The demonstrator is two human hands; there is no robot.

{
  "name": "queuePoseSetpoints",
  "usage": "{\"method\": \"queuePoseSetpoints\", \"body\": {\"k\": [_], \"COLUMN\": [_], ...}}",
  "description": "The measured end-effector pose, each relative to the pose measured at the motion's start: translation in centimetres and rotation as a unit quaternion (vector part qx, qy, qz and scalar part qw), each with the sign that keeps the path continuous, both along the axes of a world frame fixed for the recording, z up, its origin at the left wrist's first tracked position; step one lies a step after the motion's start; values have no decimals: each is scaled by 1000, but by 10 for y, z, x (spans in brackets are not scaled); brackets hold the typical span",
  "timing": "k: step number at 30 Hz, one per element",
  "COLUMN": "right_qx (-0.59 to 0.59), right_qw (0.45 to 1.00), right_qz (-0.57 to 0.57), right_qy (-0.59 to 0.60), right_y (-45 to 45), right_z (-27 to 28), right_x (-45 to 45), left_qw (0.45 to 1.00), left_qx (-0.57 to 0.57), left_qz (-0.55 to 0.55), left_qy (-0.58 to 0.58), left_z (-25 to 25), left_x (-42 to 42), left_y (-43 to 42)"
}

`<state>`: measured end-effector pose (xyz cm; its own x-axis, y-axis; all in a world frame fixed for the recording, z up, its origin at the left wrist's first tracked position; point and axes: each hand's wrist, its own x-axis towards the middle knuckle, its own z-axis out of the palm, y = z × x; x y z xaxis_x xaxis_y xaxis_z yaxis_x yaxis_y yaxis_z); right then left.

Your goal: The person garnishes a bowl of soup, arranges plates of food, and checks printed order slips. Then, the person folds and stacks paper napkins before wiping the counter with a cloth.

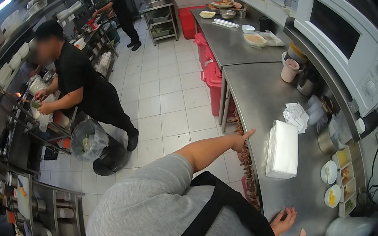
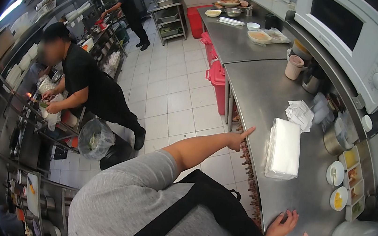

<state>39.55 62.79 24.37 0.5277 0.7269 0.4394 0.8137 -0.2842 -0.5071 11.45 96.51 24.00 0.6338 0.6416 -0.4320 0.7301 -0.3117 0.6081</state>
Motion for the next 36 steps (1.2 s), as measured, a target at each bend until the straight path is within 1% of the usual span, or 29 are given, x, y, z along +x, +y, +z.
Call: {"method": "queuePoseSetpoints", "body": {"k": [4, 7, 9, 11, 14, 18, 25, 32, 36], "right_qx": [-4, -6, -6, -8, -12, -8, -2, -3, -1], "right_qw": [1000, 1000, 1000, 1000, 1000, 1000, 1000, 1000, 1000], "right_qz": [6, 3, -1, -2, -6, -4, -3, -2, -4], "right_qy": [-5, -2, 3, 3, 6, 2, -4, -5, -4], "right_y": [-1, -1, -1, 0, 0, 0, 0, 0, 0], "right_z": [1, 1, 1, 1, 3, 0, -1, 0, -1], "right_x": [1, 0, 0, 0, -2, 0, 0, 0, -1], "left_qw": [1000, 999, 998, 999, 997, 999, 999, 999, 999], "left_qx": [6, -34, -48, -33, -59, 1, 11, 8, -5], "left_qz": [0, 5, 4, -3, 2, -3, -7, -17, -37], "left_qy": [8, 27, 36, 38, 43, 35, 34, 32, 21], "left_z": [1, 20, 25, 24, 28, 10, 16, 8, 22], "left_x": [1, 2, 2, 2, 2, 2, 1, 1, -1], "left_y": [0, -5, -6, -6, -7, -2, -4, 1, -3]}}
